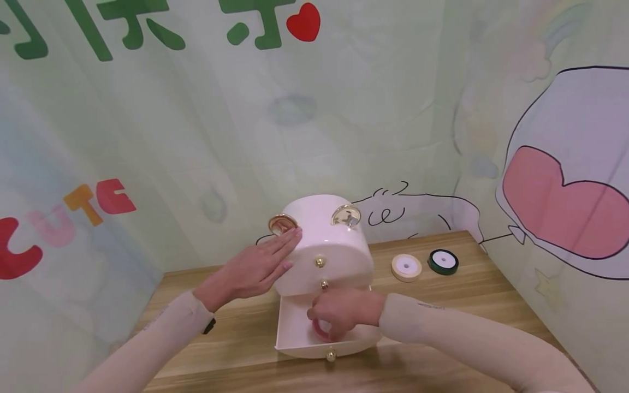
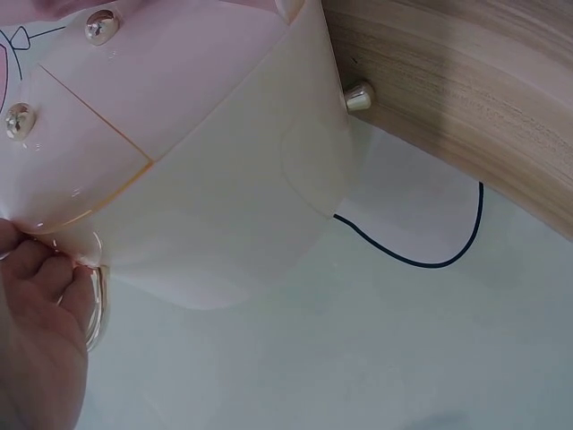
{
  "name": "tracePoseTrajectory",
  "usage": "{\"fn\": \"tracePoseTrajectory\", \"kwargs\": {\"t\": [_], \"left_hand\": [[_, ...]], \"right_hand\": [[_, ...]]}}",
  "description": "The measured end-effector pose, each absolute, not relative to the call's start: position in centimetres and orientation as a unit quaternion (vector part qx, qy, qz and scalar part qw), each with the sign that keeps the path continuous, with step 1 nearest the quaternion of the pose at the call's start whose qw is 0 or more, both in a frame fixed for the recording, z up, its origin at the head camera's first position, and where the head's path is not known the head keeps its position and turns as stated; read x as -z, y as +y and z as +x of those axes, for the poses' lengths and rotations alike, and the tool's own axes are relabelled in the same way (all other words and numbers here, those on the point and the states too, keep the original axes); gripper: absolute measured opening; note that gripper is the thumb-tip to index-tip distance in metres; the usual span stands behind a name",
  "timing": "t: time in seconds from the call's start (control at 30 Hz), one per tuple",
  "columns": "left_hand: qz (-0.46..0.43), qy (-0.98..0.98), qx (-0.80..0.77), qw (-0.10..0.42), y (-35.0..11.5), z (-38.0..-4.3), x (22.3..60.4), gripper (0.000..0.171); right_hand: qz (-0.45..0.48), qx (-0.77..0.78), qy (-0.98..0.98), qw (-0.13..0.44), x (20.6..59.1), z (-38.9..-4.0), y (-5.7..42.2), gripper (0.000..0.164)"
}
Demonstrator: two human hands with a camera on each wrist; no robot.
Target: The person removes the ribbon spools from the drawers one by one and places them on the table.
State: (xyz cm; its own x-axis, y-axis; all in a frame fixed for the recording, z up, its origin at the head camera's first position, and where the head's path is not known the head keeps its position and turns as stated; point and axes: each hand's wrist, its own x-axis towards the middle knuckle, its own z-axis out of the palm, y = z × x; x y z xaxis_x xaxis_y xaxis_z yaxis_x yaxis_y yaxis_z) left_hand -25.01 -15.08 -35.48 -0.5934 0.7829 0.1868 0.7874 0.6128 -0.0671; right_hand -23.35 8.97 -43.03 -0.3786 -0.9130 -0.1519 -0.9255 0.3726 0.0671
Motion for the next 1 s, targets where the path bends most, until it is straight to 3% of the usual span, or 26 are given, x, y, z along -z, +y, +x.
{"fn": "tracePoseTrajectory", "kwargs": {"t": [0.43, 0.83, 1.0], "left_hand": [[-0.436, -0.895, 0.010, 0.096, -15.0, -25.1, 35.7, 0.063], [-0.440, -0.892, 0.011, 0.104, -14.9, -25.0, 35.5, 0.063], [-0.436, -0.894, 0.012, 0.101, -15.0, -25.0, 35.7, 0.063]], "right_hand": [[-0.568, -0.119, 0.814, 0.023, 44.9, -24.0, 7.9, 0.040], [-0.551, -0.157, 0.817, 0.058, 44.6, -24.1, 7.3, 0.038], [-0.555, -0.156, 0.816, 0.048, 44.8, -24.1, 7.4, 0.036]]}}
